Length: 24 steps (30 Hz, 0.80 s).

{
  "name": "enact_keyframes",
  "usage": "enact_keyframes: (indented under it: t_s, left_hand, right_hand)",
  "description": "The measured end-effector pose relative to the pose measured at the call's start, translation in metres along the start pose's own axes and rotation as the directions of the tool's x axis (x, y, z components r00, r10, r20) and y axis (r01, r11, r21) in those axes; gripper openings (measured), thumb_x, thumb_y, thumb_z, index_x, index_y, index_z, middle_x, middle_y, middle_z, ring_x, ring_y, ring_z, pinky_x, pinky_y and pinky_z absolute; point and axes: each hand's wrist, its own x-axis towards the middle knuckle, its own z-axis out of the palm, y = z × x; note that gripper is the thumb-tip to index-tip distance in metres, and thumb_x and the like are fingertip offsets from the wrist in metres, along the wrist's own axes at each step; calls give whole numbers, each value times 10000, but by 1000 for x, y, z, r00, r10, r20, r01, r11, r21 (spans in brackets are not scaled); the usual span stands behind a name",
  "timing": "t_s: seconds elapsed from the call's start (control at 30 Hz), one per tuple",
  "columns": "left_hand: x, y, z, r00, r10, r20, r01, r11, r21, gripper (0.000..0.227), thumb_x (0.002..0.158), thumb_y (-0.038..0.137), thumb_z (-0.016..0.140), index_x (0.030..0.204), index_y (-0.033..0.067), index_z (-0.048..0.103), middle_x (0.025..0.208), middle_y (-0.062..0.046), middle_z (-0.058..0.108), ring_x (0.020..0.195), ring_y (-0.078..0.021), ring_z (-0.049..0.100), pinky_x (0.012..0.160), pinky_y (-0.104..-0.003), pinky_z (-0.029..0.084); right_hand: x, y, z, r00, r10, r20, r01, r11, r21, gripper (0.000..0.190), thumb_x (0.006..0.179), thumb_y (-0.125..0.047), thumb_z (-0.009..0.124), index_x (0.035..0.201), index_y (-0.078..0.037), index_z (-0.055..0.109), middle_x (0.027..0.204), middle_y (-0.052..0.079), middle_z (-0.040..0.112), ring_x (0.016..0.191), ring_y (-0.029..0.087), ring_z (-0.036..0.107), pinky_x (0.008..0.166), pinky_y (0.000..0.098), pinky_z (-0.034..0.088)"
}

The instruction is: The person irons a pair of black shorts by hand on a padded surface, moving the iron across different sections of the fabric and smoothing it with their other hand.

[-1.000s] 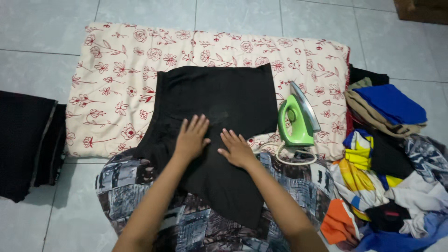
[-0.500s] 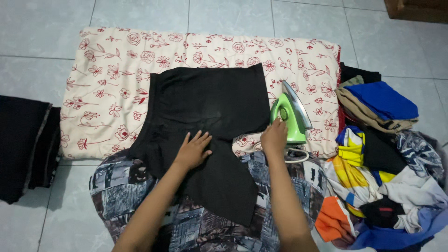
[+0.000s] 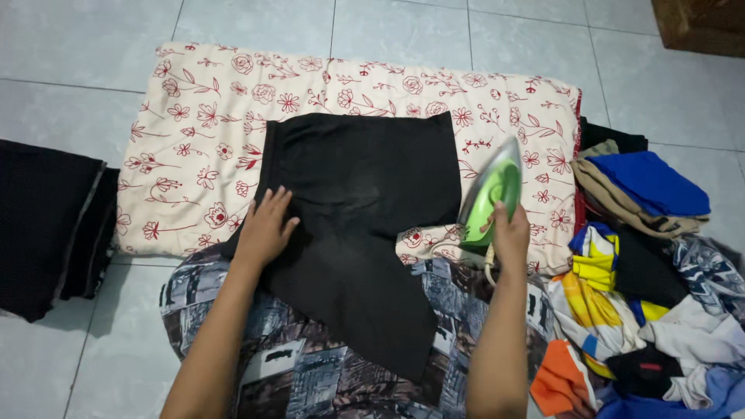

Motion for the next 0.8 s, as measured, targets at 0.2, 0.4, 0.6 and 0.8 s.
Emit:
enact_keyframes:
  t_s: [0.2, 0.4, 0.6, 0.8]
  left_hand:
    - [11, 8, 11, 1000, -12, 29, 10, 998, 54, 596, 908, 406, 417, 1432, 179, 248, 1505, -34, 187, 1375, -270, 180, 1099, -500, 156]
    - [12, -10, 40, 985, -78, 154, 46, 979, 199, 681, 872, 355, 474, 1454, 239, 139, 1523, 12, 85, 1391, -245, 87, 1107, -496, 127]
    - [13, -4, 39, 982, -96, 160, 60, 975, 215, 716, 846, 340, 498, 1453, 247, 130, 1523, 22, 89, 1391, -237, 92, 1105, -491, 139]
    - [17, -12, 49, 983, -105, 153, 71, 975, 211, 749, 831, 344, 507, 1457, 256, 105, 1524, 30, 73, 1394, -233, 67, 1103, -504, 115]
  right_hand:
    - [-3, -64, 32, 944, -89, 319, 45, 989, 142, 529, 894, -240, 485, 1366, -36, 360, 683, 110, 511, 514, 191, 568, 471, 277, 496]
    - [26, -28, 119, 893, -41, 448, 113, 984, -135, 456, 838, -240, 555, 1290, -260, 503, 647, 153, 643, 456, 218, 622, 445, 323, 504]
    - [65, -35, 154, 936, 20, 351, 5, 998, -70, 437, 840, -255, 538, 1273, -201, 518, 617, 154, 632, 460, 219, 630, 438, 307, 520]
    - [33, -50, 128, 879, 57, 474, -14, 996, -93, 443, 833, -231, 557, 1274, -203, 520, 566, 138, 615, 416, 214, 610, 400, 298, 491]
